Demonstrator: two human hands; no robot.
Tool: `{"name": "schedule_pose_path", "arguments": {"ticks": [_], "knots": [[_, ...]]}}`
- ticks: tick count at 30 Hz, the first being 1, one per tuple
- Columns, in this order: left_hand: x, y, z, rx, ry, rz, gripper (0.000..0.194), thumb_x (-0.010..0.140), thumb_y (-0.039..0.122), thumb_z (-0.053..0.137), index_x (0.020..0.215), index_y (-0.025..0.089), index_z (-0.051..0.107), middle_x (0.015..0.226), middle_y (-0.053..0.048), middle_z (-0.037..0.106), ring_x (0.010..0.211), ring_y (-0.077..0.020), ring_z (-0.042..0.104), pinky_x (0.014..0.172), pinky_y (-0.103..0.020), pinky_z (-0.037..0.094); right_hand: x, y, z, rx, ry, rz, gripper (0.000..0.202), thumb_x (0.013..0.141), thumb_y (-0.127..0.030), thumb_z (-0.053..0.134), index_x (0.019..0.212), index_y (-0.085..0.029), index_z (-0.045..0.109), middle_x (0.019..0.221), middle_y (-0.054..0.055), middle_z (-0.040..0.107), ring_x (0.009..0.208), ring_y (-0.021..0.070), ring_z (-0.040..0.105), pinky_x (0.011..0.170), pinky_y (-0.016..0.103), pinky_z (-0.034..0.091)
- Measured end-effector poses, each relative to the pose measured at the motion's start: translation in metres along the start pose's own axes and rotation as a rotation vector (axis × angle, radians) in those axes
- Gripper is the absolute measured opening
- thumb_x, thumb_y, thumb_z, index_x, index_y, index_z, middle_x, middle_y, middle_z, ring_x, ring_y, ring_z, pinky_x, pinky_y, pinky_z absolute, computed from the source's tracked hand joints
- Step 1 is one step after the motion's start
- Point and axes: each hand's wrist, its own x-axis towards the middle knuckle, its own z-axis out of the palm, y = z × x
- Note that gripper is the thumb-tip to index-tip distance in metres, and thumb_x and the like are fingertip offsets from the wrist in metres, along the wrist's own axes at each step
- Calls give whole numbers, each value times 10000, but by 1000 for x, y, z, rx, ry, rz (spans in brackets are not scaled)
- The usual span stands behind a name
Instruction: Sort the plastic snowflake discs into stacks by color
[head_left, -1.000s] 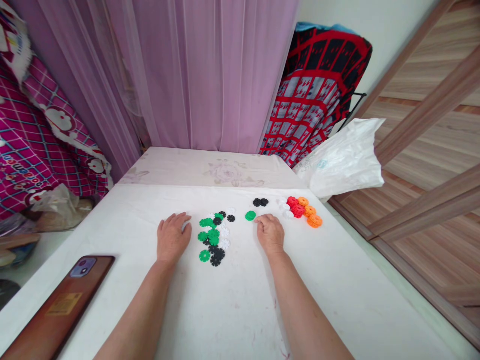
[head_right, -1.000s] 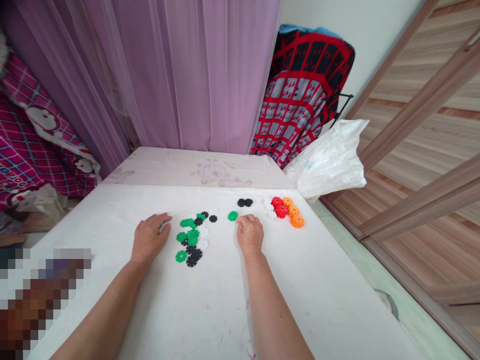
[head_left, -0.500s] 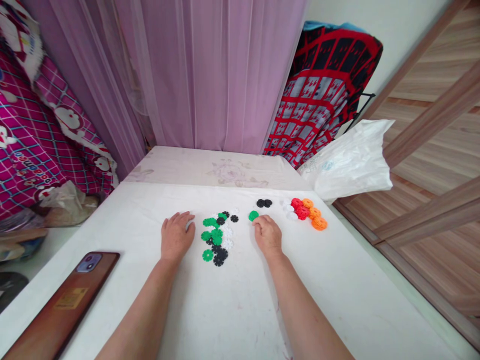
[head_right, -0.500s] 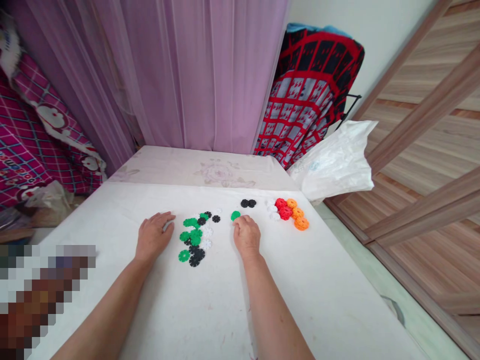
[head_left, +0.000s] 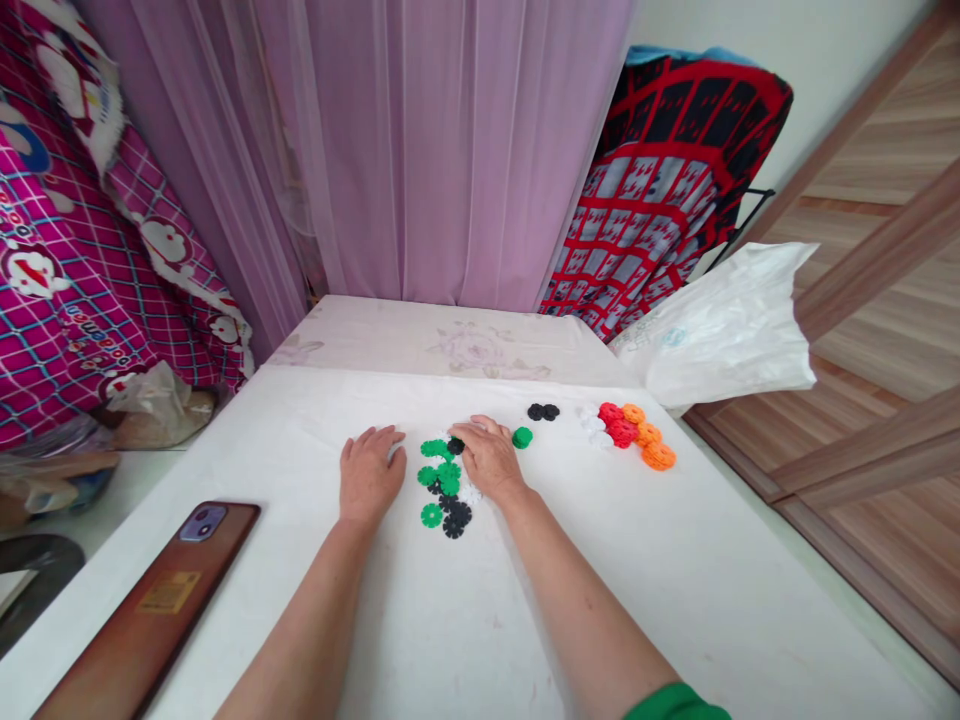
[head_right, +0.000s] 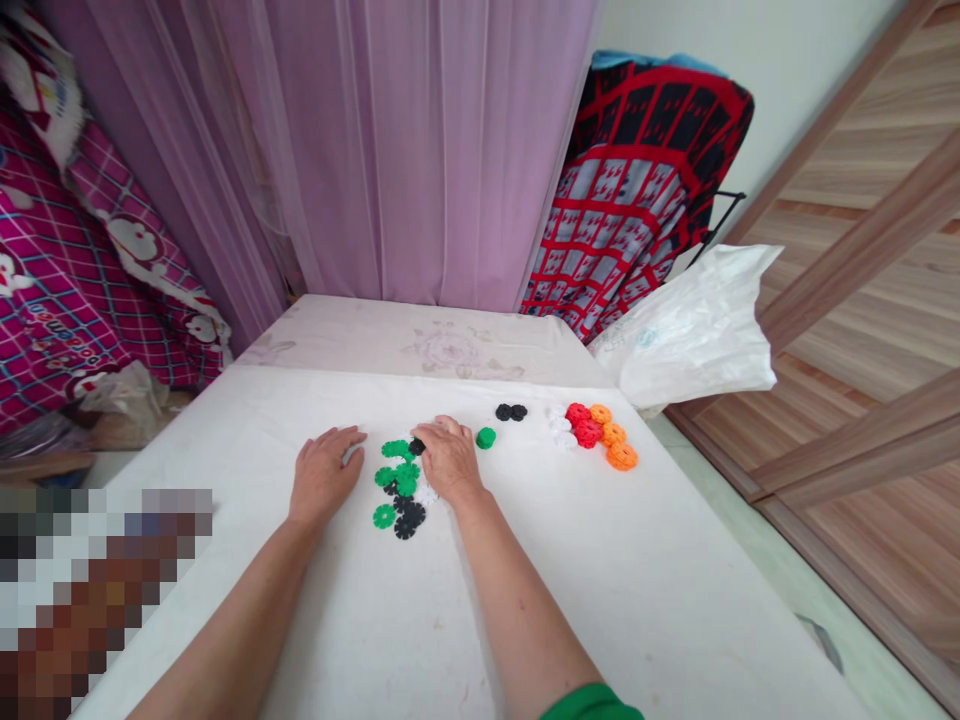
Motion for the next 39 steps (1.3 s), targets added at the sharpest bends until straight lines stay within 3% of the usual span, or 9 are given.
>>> {"name": "schedule_pose_path", "arguments": {"ticks": [14, 21, 30, 34, 39], "knots": [[0, 2, -1, -1, 1, -1, 347, 871, 275, 419, 1118, 260, 664, 1306, -38, 625, 1299, -263, 473, 1120, -510, 265, -42, -5, -19, -41, 103, 95, 245, 762, -83, 511, 835, -243, 683, 918, 10, 697, 932, 206, 519, 828, 346, 369], [0, 1, -1, 5, -5, -3, 344, 869, 279, 420, 1111, 263, 664, 1308, -37, 624, 1301, -265, 471, 1120, -514, 268, -33, -11, -14, -36, 117, 136, 179, 802, -267, 615, 973, -228, 654, 966, 38, 691, 945, 225, 545, 851, 361, 383], [0, 2, -2, 23, -26, -8, 358, 878, 289, 396, 1123, 248, 654, 1335, -28, 603, 1315, -268, 455, 1123, -509, 263, -30, -11, -2, -80, 127, 157, 155, 793, -284, 649, 943, -247, 655, 873, 20, 701, 872, 219, 567, 812, 349, 376], [1, 0, -2, 29, -31, -6, 361, 881, 298, 393, 1127, 248, 652, 1328, -28, 609, 1310, -271, 460, 1122, -513, 264, -36, -2, -10, -97, 254, 182, 123, 809, -300, 630, 912, -236, 650, 846, 27, 697, 836, 203, 561, 785, 328, 372], [1, -1, -1, 30, -20, 9, 356, 878, 296, 401, 1122, 239, 654, 1322, -35, 613, 1300, -276, 472, 1113, -519, 279, -42, 36, -28, -126, 504, 315, 184, 817, -339, 581, 938, -211, 633, 887, 34, 703, 845, 201, 562, 792, 322, 379]]}}
